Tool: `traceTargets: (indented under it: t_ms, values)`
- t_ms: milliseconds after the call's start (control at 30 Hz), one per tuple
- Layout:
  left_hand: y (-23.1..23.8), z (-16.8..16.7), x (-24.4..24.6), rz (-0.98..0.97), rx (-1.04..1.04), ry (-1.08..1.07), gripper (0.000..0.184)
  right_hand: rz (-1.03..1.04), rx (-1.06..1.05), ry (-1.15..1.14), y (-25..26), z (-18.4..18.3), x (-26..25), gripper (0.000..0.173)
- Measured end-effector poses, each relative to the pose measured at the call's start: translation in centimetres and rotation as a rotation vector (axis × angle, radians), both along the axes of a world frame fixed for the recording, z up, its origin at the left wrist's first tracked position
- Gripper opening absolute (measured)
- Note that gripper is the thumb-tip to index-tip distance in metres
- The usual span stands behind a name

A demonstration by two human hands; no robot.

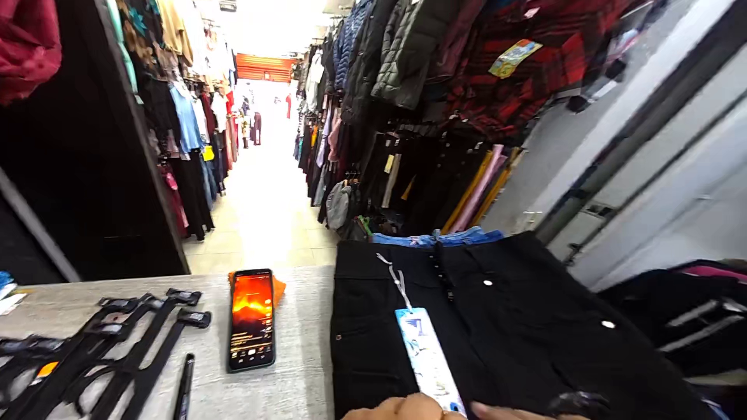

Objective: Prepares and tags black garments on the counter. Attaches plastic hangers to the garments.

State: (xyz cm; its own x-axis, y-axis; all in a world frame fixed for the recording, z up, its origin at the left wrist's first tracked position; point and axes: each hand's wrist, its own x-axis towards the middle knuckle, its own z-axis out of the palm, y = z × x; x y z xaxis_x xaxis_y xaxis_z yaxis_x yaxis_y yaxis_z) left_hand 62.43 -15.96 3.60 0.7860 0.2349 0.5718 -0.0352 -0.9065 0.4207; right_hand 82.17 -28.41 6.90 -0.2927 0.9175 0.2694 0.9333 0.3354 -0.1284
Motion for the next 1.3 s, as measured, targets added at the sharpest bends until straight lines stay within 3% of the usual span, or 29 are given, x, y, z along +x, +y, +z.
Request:
traceTargets:
  t_ms: [100,167,233,333,433,500,600,700,867,1033,1133,1300]
  values:
    - [0.5,-0.1,2.6,-0.134,-0.044,-0.161,0.019,0.025,-0.011,0.203,0.6,-1.0,0.7,0.053]
    - [0.7,0.4,4.3,-0.168,-0.076,-0.222,0.021,-0.012,0.089,0.251,1.4,-1.6,0.9,0.049]
    - [2.3,1.3,6.1,-0.033,-0.065,-0.258,0.026,-0.125,0.128,0.253,1.7,-1.8,1.6,0.052]
    - [8.6,1.9,8.5,0.322,-0.143,-0.206,0.037,-0.244,0.073,0.213,1.5,-0.3,4.0,0.059]
    - [15.4,-0.6,10.2,0.576,-0.541,-0.104,0.061,-0.269,0.065,0.254,2.5,2.1,6.1,0.052]
    - [18.6,-2.8,11.7,0.613,-0.768,-0.091,0.067,-0.215,0.066,0.3,4.0,3.2,9.6,0.044]
    - [20.3,-4.3,12.7,0.545,-0.9,-0.089,0.059,-0.132,0.161,0.009,8.1,4.4,16.2,0.043]
    - [20.5,-4.2,13.0,0.474,-0.955,-0.129,0.049,-0.178,0.278,-0.092,13.7,5.3,17.6,0.06]
    - [19.2,-4.3,11.8,0.392,-0.979,-0.136,0.03,-0.104,0.418,0.066,21.0,4.4,12.5,0.042]
    - [19.8,-4.1,13.3,0.398,-0.924,-0.193,0.041,-0.031,0.4,0.2,25.1,0.8,13.8,0.032]
    - [19.2,-3.5,13.4,0.401,-0.937,-0.205,0.045,0.047,0.399,0.252,25.6,-1.1,15.5,0.035]
    - [18.1,-2.6,13.6,0.362,-0.882,-0.343,0.017,0.143,0.454,0.336,24.2,-0.7,15.4,0.031]
